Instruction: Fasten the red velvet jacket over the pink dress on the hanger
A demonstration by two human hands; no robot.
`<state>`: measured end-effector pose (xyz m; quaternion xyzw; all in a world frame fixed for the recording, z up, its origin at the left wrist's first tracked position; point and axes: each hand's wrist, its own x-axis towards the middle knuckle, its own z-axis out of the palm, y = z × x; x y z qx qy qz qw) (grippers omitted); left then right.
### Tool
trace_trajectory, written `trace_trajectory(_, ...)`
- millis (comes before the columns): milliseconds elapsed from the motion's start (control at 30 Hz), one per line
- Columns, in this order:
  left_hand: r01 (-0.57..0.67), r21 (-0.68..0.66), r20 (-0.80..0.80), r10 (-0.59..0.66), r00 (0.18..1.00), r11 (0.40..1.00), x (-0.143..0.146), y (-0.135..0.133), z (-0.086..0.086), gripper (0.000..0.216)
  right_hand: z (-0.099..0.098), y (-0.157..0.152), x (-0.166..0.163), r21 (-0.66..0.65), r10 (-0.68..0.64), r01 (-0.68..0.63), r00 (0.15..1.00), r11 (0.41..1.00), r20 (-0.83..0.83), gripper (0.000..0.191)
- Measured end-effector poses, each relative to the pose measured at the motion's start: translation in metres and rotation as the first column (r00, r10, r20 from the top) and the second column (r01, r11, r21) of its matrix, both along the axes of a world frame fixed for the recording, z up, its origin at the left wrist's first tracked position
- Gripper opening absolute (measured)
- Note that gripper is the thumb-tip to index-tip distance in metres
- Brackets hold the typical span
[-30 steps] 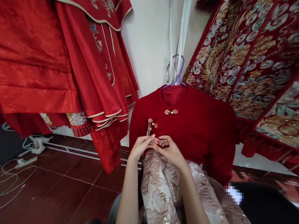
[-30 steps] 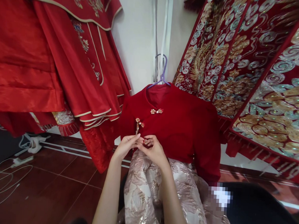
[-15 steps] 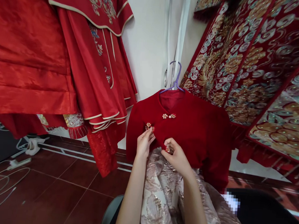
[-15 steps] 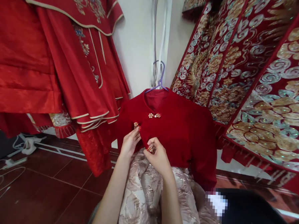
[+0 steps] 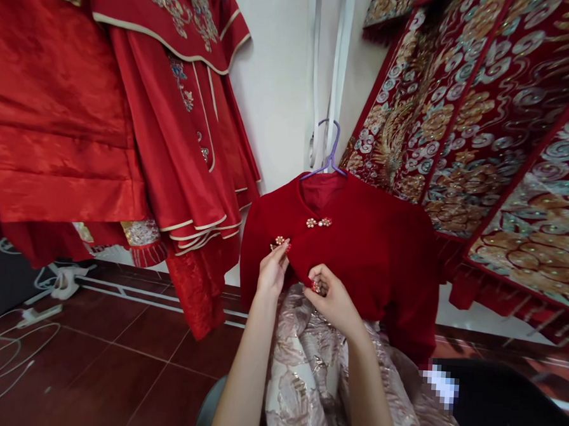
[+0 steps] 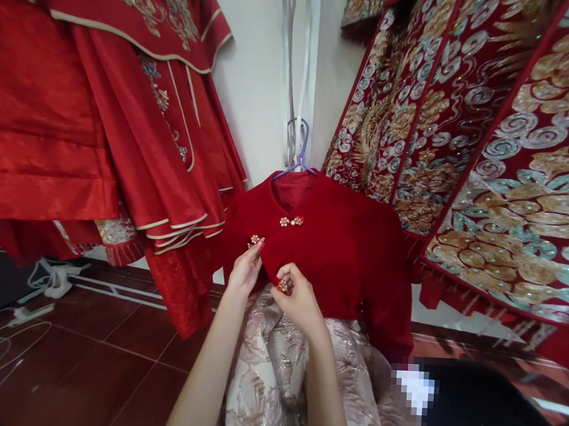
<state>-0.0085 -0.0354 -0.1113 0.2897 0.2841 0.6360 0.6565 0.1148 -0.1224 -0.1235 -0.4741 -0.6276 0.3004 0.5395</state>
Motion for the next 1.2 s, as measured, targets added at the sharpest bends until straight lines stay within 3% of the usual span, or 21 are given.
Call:
trace_trajectory(133, 0.029, 0.007, -0.073, -0.028, 0.997, 1.0, -0.003, 0.0, 0.006, 0.011, 0.004, -0.003, 0.0, 0.003, 0.028, -0.028, 0.999, 1.0, 0.018, 0.016)
trace_trajectory(233, 0.173, -0.015, -0.162, -0.173, 0.971, 0.985, -0.004, -0.001, 0.019, 0.022, 0.011, -0.012, 0.007, -0.046, 0.119, -0.116, 0.991, 0.992, 0.063, 0.016)
trace_trajectory(300, 0.247, 0.03, -0.309, -0.226, 0.924, 0.968, -0.003, -0.002, 0.033, 0.034, 0.016, -0.022, 0.017, -0.105, 0.217, -0.206, 0.971, 0.973, 0.097, 0.019)
trace_trajectory(367, 0.253, 0.191, -0.501, -0.128, 0.856, 0.948, -0.001, 0.001, 0.047, 0.035, 0.019, -0.031, 0.027, -0.153, 0.289, -0.269, 0.949, 0.951, 0.124, 0.023)
trace_trajectory(400, 0.249, 0.307, -0.589, -0.023, 0.808, 0.919, 0.001, 0.003, 0.053, 0.032, 0.019, -0.035, 0.033, -0.164, 0.303, -0.28, 0.944, 0.946, 0.134, 0.025)
trace_trajectory(467, 0.285, 0.526, -0.704, 0.221, 0.675, 0.802, 0.004, 0.011, 0.063, 0.025, 0.02, -0.04, 0.042, -0.159, 0.289, -0.265, 0.945, 0.951, 0.152, 0.027)
trace_trajectory(533, 0.353, 0.656, -0.728, 0.435, 0.53, 0.667, 0.007, 0.019, 0.069, 0.023, 0.019, -0.043, 0.048, -0.133, 0.249, -0.23, 0.955, 0.964, 0.158, 0.027)
trace_trajectory(633, 0.459, 0.714, -0.694, 0.623, 0.361, 0.53, 0.009, 0.029, 0.078, 0.023, 0.018, -0.042, 0.052, -0.109, 0.208, -0.193, 0.966, 0.975, 0.152, 0.026)
trace_trajectory(733, 0.585, 0.677, -0.677, 0.689, 0.257, 0.447, 0.009, 0.036, 0.089, 0.022, 0.018, -0.042, 0.052, -0.095, 0.193, -0.182, 0.972, 0.979, 0.132, 0.026)
trace_trajectory(833, 0.692, 0.609, -0.678, 0.707, 0.2, 0.389, 0.009, 0.041, 0.102, 0.021, 0.018, -0.043, 0.053, -0.086, 0.18, -0.171, 0.978, 0.981, 0.103, 0.027)
trace_trajectory(1000, 0.762, 0.58, -0.642, 0.738, 0.209, 0.289, 0.012, 0.043, 0.114, 0.015, 0.016, -0.043, 0.056, -0.148, 0.205, -0.197, 0.978, 0.969, 0.041, 0.031)
trace_trajectory(1200, 0.777, 0.571, -0.626, 0.753, 0.204, 0.264, 0.014, 0.038, 0.115, 0.012, 0.016, -0.042, 0.063, -0.125, 0.116, -0.112, 0.993, 0.986, 0.02, 0.031)
